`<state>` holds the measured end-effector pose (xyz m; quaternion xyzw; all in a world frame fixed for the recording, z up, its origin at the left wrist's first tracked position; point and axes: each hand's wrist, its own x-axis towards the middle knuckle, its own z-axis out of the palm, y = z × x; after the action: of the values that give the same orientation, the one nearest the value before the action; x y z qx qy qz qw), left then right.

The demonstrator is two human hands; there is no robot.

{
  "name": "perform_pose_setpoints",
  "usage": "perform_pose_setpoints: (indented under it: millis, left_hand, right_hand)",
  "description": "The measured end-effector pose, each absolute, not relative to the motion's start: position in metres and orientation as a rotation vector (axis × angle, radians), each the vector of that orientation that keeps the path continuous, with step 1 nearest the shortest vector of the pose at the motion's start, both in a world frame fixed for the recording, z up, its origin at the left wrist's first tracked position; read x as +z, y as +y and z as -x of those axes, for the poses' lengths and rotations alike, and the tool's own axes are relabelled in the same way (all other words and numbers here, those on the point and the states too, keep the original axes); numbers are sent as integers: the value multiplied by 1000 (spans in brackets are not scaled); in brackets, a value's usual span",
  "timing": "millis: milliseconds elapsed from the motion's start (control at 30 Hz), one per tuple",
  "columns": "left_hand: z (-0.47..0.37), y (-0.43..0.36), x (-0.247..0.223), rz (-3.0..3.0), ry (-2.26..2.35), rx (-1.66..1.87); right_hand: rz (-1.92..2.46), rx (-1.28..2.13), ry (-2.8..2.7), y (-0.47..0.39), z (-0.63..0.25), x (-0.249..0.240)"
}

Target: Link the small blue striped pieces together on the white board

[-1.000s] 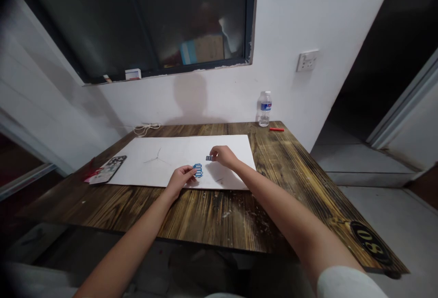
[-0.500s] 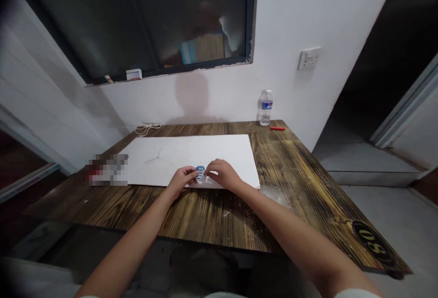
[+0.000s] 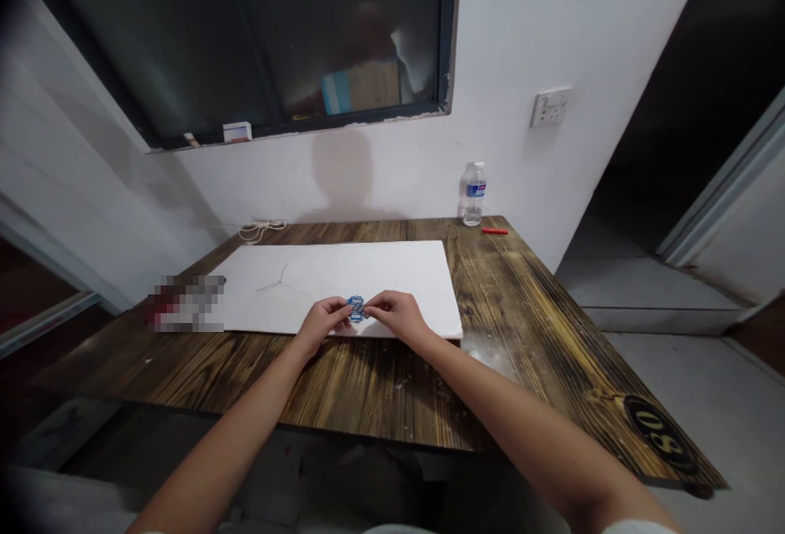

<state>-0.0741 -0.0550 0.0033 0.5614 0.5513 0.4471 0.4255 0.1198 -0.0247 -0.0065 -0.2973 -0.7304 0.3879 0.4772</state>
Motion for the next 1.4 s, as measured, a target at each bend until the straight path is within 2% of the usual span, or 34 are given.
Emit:
perform_pose_setpoints:
  millis: [133,267,700,1000,1233,1400]
  left_hand:
    - [72,-57,5,-1392,1375,1163]
    - [70,-59,7,-1388,1368,1182]
    - [72,-58,5,-1527,1271,1125]
    - [72,-55,5,-1394,1432,1267]
    - [77,-50,1,-1263,1439,1364]
    - [82,-47,-2,-1158,1486,1453]
  right_hand:
    - [869,1274,-1468,-26,-109,-14]
    - [908,1322,-1436,-27,-107,-18]
    - [1012,977,-1748,-33,-108,-17]
    - [1042,757,-1748,-12,-139,13]
    - [839,311,-2403,1,-157,12]
    - [666,125,-2770,-3,-154,12]
